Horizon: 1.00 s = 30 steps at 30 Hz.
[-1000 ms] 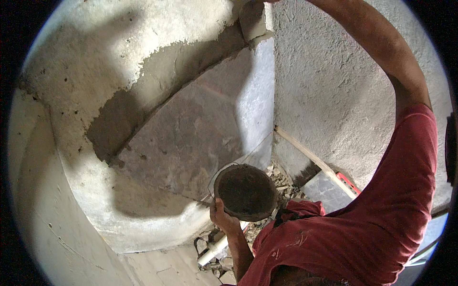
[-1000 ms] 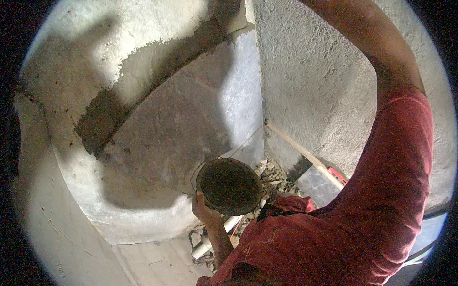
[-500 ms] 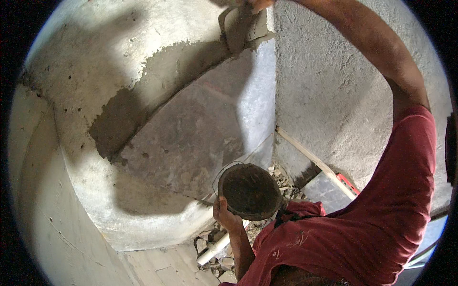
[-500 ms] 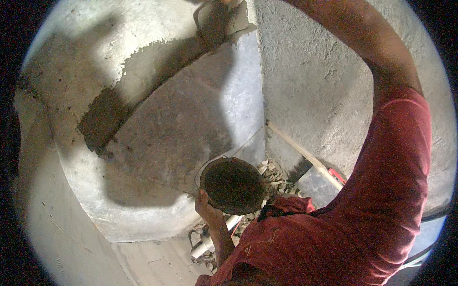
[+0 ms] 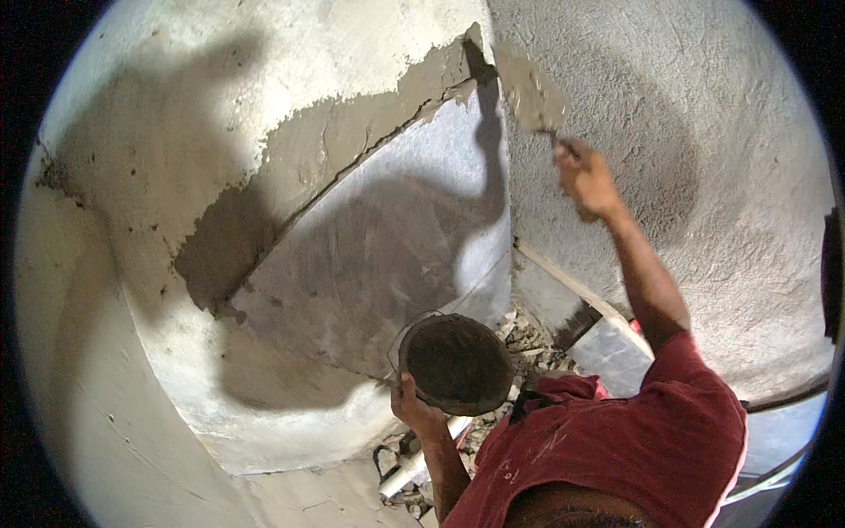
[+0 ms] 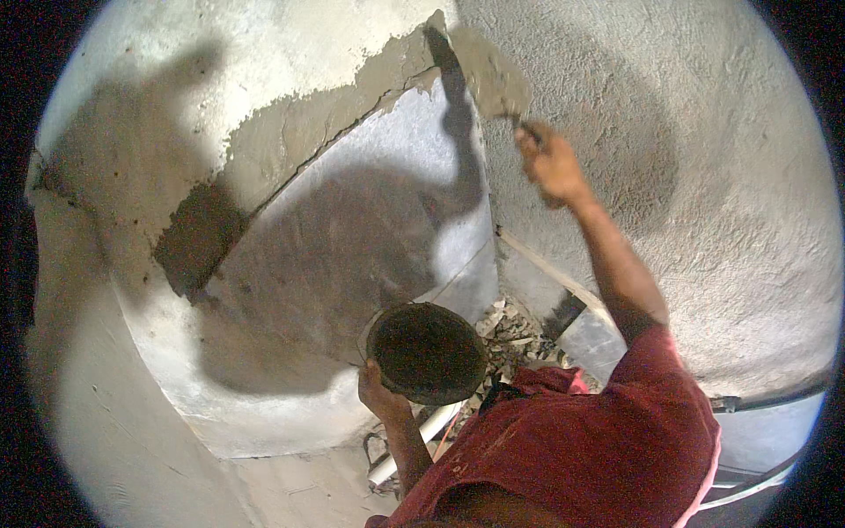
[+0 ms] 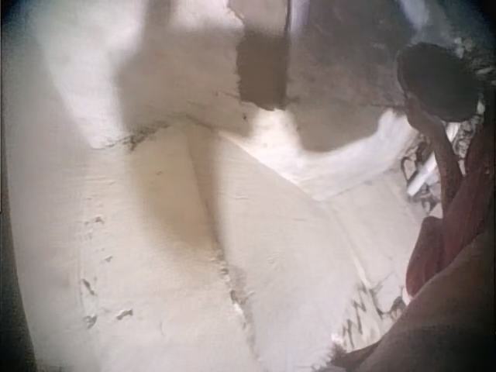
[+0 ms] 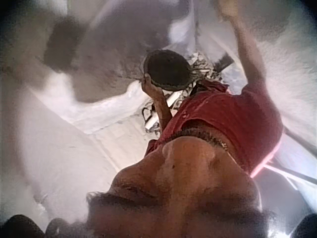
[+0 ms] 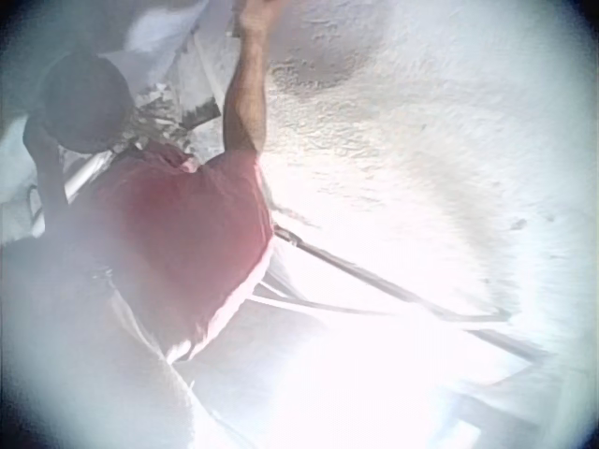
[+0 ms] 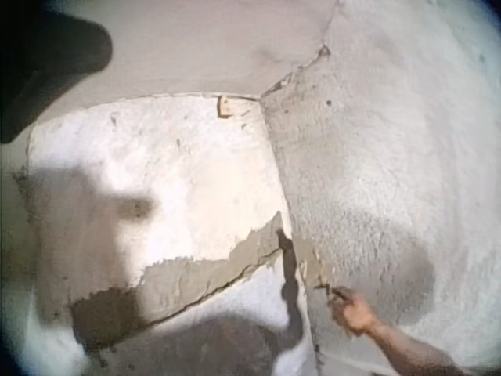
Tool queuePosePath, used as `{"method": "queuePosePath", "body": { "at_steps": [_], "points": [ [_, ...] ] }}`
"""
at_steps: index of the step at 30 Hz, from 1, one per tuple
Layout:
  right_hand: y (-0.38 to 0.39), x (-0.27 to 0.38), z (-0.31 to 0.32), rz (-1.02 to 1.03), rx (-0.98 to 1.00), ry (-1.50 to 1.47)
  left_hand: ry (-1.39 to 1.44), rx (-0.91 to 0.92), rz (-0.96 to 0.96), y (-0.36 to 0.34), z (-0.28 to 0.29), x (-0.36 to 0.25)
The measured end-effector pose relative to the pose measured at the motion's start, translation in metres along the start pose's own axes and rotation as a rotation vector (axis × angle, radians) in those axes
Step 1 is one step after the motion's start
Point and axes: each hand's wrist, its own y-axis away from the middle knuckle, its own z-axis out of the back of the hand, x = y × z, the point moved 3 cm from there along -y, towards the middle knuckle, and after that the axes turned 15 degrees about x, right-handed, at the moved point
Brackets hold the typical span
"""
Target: The person applies mortar to the wall and tiles by scooping it from a bucket with a trowel and smoothing it across the wall surfaces.
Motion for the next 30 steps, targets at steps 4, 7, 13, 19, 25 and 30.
{"method": "queuePosePath", "body": {
  "at_steps": [4,7,13,19,25,30],
  "points": [
    [-0.016,-0.041,-0.048,0.005,0.043,-0.559,0.235,-0.029,0.087,-0.003,-0.002,0.005],
    [-0.031,-0.031,-0.059,-0.018,0.102,-0.671,0.162,0.005,0.107,0.001,-0.003,-0.003],
    [0.006,0.003,-0.114,0.034,0.212,-0.681,0.105,0.022,0.014,0.006,-0.012,-0.006],
    [0.063,0.003,-0.139,0.109,0.602,-0.494,-0.144,0.091,-0.078,0.009,-0.004,0.008],
    [0.118,-0.061,-0.133,0.208,0.833,-0.18,-0.165,0.046,-0.09,-0.01,-0.017,-0.027],
    [0.149,-0.094,-0.1,0.468,0.813,0.211,0.436,-0.035,0.027,-0.007,0.001,-0.023]
  ]
}}
